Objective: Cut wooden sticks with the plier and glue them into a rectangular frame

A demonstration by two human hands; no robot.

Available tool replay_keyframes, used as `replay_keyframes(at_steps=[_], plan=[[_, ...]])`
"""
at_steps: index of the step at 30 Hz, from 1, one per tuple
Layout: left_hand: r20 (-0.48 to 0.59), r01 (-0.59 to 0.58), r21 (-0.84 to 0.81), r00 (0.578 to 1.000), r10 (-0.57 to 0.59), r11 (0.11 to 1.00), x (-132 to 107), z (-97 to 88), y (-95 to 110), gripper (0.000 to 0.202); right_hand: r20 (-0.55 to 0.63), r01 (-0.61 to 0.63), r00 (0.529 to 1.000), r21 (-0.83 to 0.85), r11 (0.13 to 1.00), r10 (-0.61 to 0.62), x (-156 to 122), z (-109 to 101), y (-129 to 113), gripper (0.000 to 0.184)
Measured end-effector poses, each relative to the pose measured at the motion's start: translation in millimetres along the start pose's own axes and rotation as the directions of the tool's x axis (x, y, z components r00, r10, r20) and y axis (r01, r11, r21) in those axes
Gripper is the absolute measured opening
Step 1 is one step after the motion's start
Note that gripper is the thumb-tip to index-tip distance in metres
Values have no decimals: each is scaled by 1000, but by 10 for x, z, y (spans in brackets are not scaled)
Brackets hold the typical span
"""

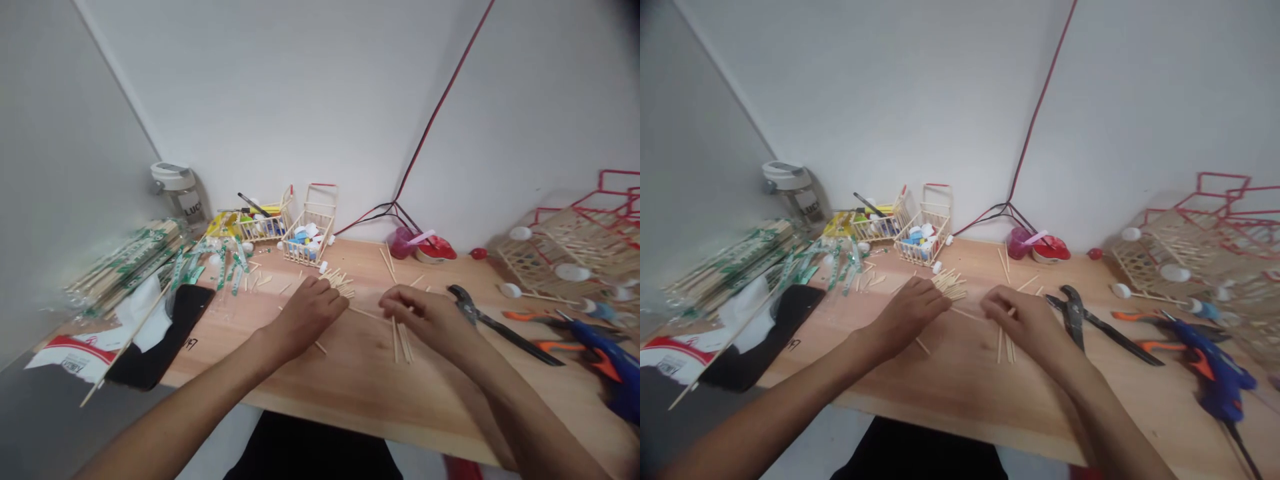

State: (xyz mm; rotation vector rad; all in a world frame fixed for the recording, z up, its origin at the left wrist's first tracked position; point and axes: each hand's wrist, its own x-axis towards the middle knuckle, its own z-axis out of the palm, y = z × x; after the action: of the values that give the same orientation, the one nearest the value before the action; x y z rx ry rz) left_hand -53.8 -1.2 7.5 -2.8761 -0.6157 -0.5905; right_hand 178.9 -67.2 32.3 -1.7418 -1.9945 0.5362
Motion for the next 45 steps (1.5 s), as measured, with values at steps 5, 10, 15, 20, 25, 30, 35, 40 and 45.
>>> replay_keyframes(at_steps=[5, 10, 15, 20, 25, 30, 35, 40, 45], plan=[[-124, 199, -37, 971, -202, 979, -162, 76, -174, 19, -32, -312, 945, -402, 861, 327, -114, 19, 134, 52], [-113, 228, -92, 965, -238, 969, -215, 100, -177, 20, 34, -318, 924, -490, 812, 382, -143, 153, 117, 37], [-127, 234, -135, 960, -251, 963, -221, 108, -154, 19, 108, -264, 922, -524, 810, 371, -91, 103, 214, 22], [-129, 228, -169, 959, -250, 959, -229, 149, -141, 19, 131, -225, 927, -557, 799, 352, -31, 137, 243, 20], [-163, 207, -187, 957, -238, 960, -228, 155, -107, 17, 164, -182, 928, -583, 792, 334, 10, 117, 233, 17], [-132, 216, -218, 960, -248, 952, -219, 145, -76, 19, 133, -109, 974, -444, 889, 185, 394, -152, 250, 20], [-117, 213, -213, 963, -241, 954, -211, 153, -88, 19, 170, -205, 951, -284, 937, 260, 1212, -171, 101, 19], [-106, 218, -190, 965, -241, 957, -219, 146, -144, 17, 259, -326, 886, -244, 913, 385, 1777, 85, -131, 25], [-98, 227, -199, 963, -250, 953, -235, 108, -146, 18, 347, -418, 796, -275, 866, 495, 1990, 240, -233, 29]])
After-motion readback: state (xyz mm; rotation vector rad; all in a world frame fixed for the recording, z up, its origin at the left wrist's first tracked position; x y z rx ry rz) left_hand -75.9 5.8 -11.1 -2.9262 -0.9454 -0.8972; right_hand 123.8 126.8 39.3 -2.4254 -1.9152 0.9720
